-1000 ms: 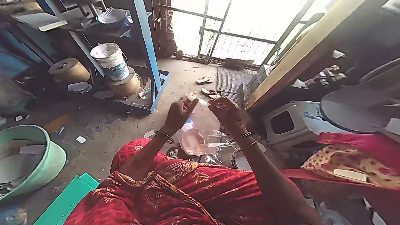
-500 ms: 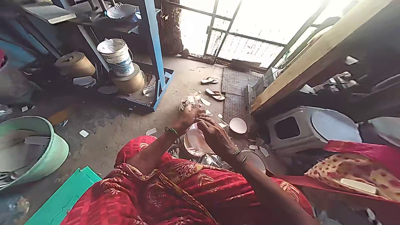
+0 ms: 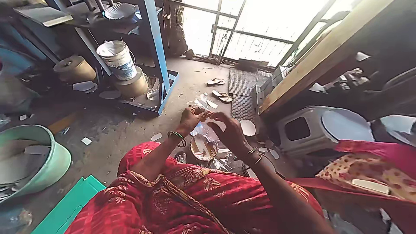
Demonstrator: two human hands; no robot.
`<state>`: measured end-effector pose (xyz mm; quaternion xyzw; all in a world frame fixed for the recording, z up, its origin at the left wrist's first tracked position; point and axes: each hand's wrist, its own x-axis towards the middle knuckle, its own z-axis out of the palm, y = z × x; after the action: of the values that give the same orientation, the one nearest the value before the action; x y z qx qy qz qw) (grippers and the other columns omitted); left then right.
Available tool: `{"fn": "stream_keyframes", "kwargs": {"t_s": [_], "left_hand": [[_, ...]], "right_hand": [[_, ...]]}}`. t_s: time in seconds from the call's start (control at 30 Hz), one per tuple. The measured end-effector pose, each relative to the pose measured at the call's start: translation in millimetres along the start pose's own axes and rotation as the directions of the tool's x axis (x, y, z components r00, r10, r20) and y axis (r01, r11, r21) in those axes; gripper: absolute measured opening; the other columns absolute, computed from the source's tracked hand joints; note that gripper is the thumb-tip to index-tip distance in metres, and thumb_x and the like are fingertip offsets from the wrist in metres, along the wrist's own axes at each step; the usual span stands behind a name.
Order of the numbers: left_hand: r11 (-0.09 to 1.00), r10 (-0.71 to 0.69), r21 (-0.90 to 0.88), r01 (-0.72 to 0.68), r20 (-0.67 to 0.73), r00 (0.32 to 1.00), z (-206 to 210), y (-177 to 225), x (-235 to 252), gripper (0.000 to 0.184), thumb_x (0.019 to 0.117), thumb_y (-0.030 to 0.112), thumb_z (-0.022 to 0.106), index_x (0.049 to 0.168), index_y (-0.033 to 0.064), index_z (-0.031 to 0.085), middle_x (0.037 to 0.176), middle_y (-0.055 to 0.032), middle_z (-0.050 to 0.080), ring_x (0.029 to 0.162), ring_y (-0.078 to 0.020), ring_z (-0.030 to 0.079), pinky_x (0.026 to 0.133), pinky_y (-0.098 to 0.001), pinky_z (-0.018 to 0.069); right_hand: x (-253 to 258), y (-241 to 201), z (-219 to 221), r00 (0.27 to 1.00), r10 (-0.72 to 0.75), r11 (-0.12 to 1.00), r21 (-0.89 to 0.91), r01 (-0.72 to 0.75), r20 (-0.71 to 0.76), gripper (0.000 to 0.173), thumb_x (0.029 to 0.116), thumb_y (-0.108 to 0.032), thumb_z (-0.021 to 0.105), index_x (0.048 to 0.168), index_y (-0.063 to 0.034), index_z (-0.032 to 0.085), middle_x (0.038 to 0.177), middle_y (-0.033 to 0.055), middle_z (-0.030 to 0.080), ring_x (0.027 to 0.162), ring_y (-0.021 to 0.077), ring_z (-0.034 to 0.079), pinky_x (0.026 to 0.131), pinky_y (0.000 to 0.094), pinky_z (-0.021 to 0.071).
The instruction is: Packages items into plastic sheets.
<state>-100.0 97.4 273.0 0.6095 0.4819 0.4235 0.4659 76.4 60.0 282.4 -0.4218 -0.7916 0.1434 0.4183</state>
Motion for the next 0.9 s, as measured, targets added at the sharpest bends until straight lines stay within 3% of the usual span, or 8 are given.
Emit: {"fn": "stream_keyframes", "kwargs": {"t_s": [0.1, 0.23, 0.3, 0.43, 0.5, 0.63, 0.73, 0.9], "left_hand": [[0.993, 0.119, -0.020, -0.118, 0.061, 0.991, 5, -7, 3, 0.012, 0.0922, 0.012, 0.075, 0.094, 0.0032, 0.067, 0.073, -0.0015, 0.065, 0.060, -0.0043, 0.057, 0.059, -0.0214, 0.0497], [0.981, 0.157, 0.097, -0.168, 0.115, 0.981, 9, -5, -1, 0.024, 0.0872, 0.020, 0.082, 0.087, 0.0037, 0.064, 0.069, -0.0018, 0.059, 0.061, -0.0074, 0.054, 0.059, -0.0254, 0.0474], [0.951, 0.244, 0.159, -0.267, 0.148, 0.958, 12, -6, -1, 0.031, 0.0863, 0.022, 0.083, 0.078, 0.0054, 0.058, 0.066, -0.0012, 0.051, 0.059, -0.0080, 0.048, 0.057, -0.0249, 0.0419], [0.950, 0.288, 0.055, -0.308, 0.230, 0.929, 12, 0, -5, 0.021, 0.0878, 0.012, 0.080, 0.082, 0.0039, 0.061, 0.067, -0.0027, 0.055, 0.058, -0.0081, 0.050, 0.057, -0.0235, 0.0432], [0.976, 0.209, -0.126, -0.181, 0.271, 0.940, 11, 4, -10, 0.014, 0.0941, 0.010, 0.071, 0.097, 0.0061, 0.058, 0.073, -0.0009, 0.060, 0.060, -0.0045, 0.056, 0.058, -0.0189, 0.0487], [0.957, 0.149, -0.284, -0.060, 0.302, 0.942, 7, 2, -5, 0.025, 0.1025, 0.012, 0.057, 0.126, 0.0041, 0.054, 0.101, -0.0057, 0.068, 0.085, -0.0118, 0.068, 0.082, -0.0315, 0.0592], [0.954, 0.136, -0.292, -0.062, 0.240, 0.961, 7, 2, -2, 0.027, 0.1012, 0.012, 0.062, 0.126, 0.0035, 0.054, 0.104, -0.0059, 0.070, 0.090, -0.0121, 0.069, 0.083, -0.0306, 0.0588], [0.943, 0.087, -0.333, -0.030, 0.159, 0.983, 7, 7, -7, 0.037, 0.0985, 0.008, 0.064, 0.131, 0.0068, 0.048, 0.099, -0.0032, 0.069, 0.084, -0.0090, 0.068, 0.080, -0.0274, 0.0587]], "right_hand": [[7, 8, -8, 0.987, 0.148, 0.987, 0.070, -0.143, -0.066, 0.035, 0.0952, -0.017, 0.072, 0.123, 0.0028, 0.062, 0.120, 0.0203, 0.067, 0.107, 0.0287, 0.069, 0.092, 0.0438, 0.0581], [5, 15, -10, 0.841, 0.489, 0.726, 0.427, -0.539, 0.229, 0.052, 0.1007, -0.034, 0.063, 0.145, -0.0110, 0.047, 0.122, 0.0072, 0.067, 0.100, 0.0160, 0.068, 0.083, 0.0369, 0.0578], [4, 16, -8, 0.781, 0.525, 0.539, 0.579, -0.612, 0.339, 0.046, 0.1030, -0.032, 0.061, 0.141, -0.0096, 0.049, 0.108, 0.0064, 0.069, 0.091, 0.0147, 0.069, 0.081, 0.0346, 0.0588], [0, 17, -6, 0.825, 0.495, 0.426, 0.752, -0.503, 0.272, 0.012, 0.1026, -0.016, 0.060, 0.108, -0.0073, 0.067, 0.092, 0.0008, 0.069, 0.081, 0.0094, 0.066, 0.079, 0.0291, 0.0583], [1, 16, -9, 0.816, 0.527, 0.428, 0.755, -0.498, 0.240, 0.020, 0.1081, -0.024, 0.050, 0.102, -0.0114, 0.064, 0.091, -0.0029, 0.064, 0.083, 0.0063, 0.063, 0.081, 0.0269, 0.0564], [3, 19, -14, 0.837, 0.514, 0.529, 0.698, -0.482, 0.189, 0.035, 0.1102, -0.033, 0.044, 0.133, -0.0093, 0.054, 0.113, 0.0026, 0.066, 0.100, 0.0101, 0.066, 0.090, 0.0325, 0.0561], [4, 25, -11, 0.925, 0.369, 0.736, 0.578, -0.351, 0.093, 0.039, 0.0991, -0.012, 0.066, 0.135, -0.0051, 0.052, 0.114, 0.0068, 0.069, 0.097, 0.0114, 0.069, 0.086, 0.0316, 0.0588], [2, 24, -12, 0.955, 0.296, 0.866, 0.426, -0.262, -0.015, 0.033, 0.0957, -0.002, 0.067, 0.128, -0.0014, 0.059, 0.108, 0.0090, 0.072, 0.090, 0.0127, 0.072, 0.082, 0.0318, 0.0617]]}}
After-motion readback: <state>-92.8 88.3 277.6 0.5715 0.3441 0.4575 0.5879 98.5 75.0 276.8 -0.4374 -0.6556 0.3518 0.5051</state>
